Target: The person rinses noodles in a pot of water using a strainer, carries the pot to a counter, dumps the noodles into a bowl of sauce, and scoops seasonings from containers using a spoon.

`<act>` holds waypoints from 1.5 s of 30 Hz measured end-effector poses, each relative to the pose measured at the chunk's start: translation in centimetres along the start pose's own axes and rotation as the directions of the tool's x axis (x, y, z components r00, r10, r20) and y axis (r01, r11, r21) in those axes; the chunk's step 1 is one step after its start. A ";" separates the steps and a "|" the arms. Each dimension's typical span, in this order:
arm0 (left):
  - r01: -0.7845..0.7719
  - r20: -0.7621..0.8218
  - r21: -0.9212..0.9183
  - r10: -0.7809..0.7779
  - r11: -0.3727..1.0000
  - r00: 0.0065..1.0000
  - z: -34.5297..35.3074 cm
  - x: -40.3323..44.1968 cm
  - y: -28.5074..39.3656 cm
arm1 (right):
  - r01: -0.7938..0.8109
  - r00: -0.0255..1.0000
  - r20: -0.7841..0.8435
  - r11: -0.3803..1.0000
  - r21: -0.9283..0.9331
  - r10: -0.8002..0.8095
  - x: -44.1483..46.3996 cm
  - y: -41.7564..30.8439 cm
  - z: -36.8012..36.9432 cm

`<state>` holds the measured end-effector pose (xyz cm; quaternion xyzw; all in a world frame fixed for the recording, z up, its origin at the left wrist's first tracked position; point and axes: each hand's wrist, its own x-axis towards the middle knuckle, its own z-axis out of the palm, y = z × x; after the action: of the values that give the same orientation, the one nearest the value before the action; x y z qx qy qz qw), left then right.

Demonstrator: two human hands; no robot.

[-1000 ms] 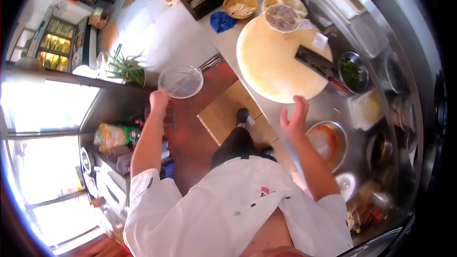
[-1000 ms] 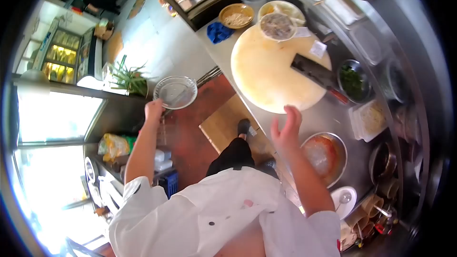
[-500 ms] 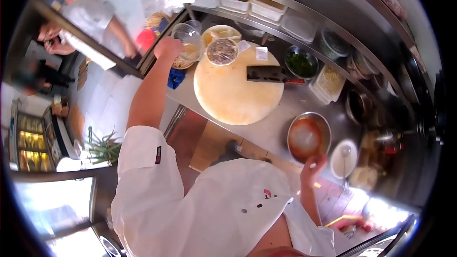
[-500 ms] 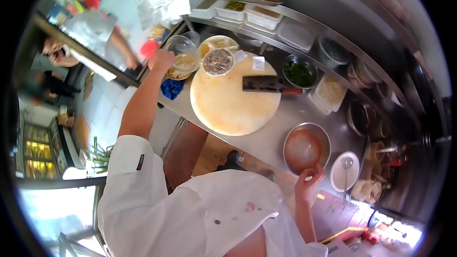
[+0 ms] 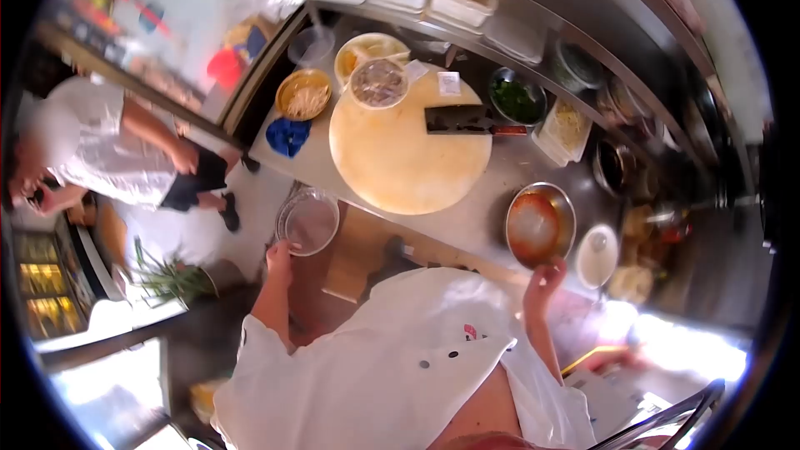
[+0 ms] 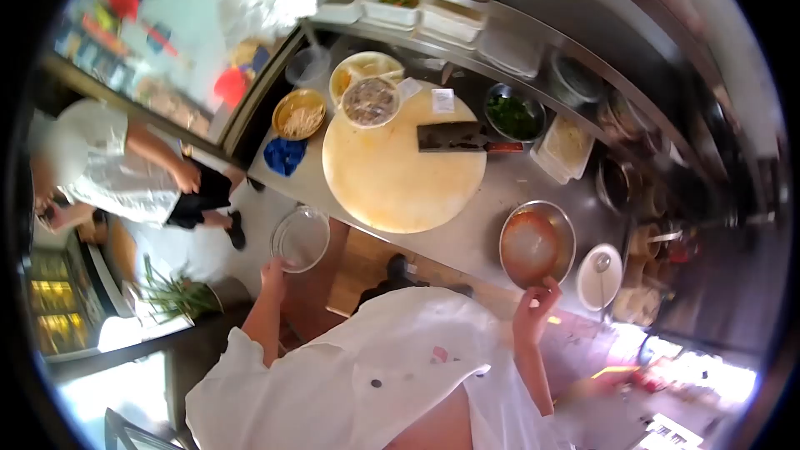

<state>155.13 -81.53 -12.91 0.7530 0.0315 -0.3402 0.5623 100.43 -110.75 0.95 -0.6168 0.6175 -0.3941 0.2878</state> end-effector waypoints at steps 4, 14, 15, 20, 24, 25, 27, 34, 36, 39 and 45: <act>0.127 -0.092 0.434 -0.097 0.892 0.991 -3.0 -2.0 -10.0 | 0.270 0.894 0.398 0.956 -0.116 -0.205 3.8 -2.7 6.3; 0.189 -0.106 0.177 -0.172 0.966 0.979 13.7 0.5 -20.8 | 0.915 0.146 0.756 0.378 0.142 -0.639 6.1 -6.5 26.2; 0.195 -0.065 0.059 -0.191 0.979 0.979 16.1 1.0 -21.1 | 0.916 0.127 0.761 0.370 0.156 -0.636 6.3 -6.3 27.9; -0.176 -0.289 0.091 0.195 0.980 0.937 23.6 7.0 -20.5 | 0.937 0.108 0.719 0.313 0.158 -0.686 6.7 -3.8 32.5; -0.045 -0.376 0.024 0.050 0.999 0.925 25.4 13.4 -16.7 | 0.924 0.190 0.703 0.367 0.109 -0.686 7.0 -2.5 32.7; -0.010 -0.351 0.033 0.021 0.999 0.936 25.3 14.9 -15.5 | 0.914 0.193 0.693 0.384 0.131 -0.695 7.1 -2.3 32.7; 0.029 -0.225 0.082 -0.010 0.996 0.974 25.1 17.2 -13.3 | 0.894 0.213 0.661 0.417 0.165 -0.720 7.6 -1.9 32.7; -0.107 0.015 0.277 0.107 0.955 0.994 25.6 23.0 -11.1 | 0.863 0.315 0.698 0.500 0.071 -0.643 8.1 -2.2 32.3; -0.133 0.044 0.336 0.125 0.933 0.991 25.3 23.6 -10.9 | 0.862 0.308 0.685 0.499 0.094 -0.660 8.4 -2.3 32.3; -0.183 0.090 0.432 0.159 0.883 0.983 24.5 23.7 -10.8 | 0.841 0.346 0.673 0.534 0.086 -0.654 8.4 -2.7 32.3; -0.051 -0.066 0.890 0.238 0.453 0.969 14.0 23.6 -14.5 | 0.833 0.357 0.680 0.547 0.078 -0.640 8.8 -2.5 32.2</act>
<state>160.26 -96.31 -39.70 0.9619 -0.1619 -0.1882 0.1143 128.21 -123.54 -12.59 -0.9556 0.1793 -0.1532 0.1766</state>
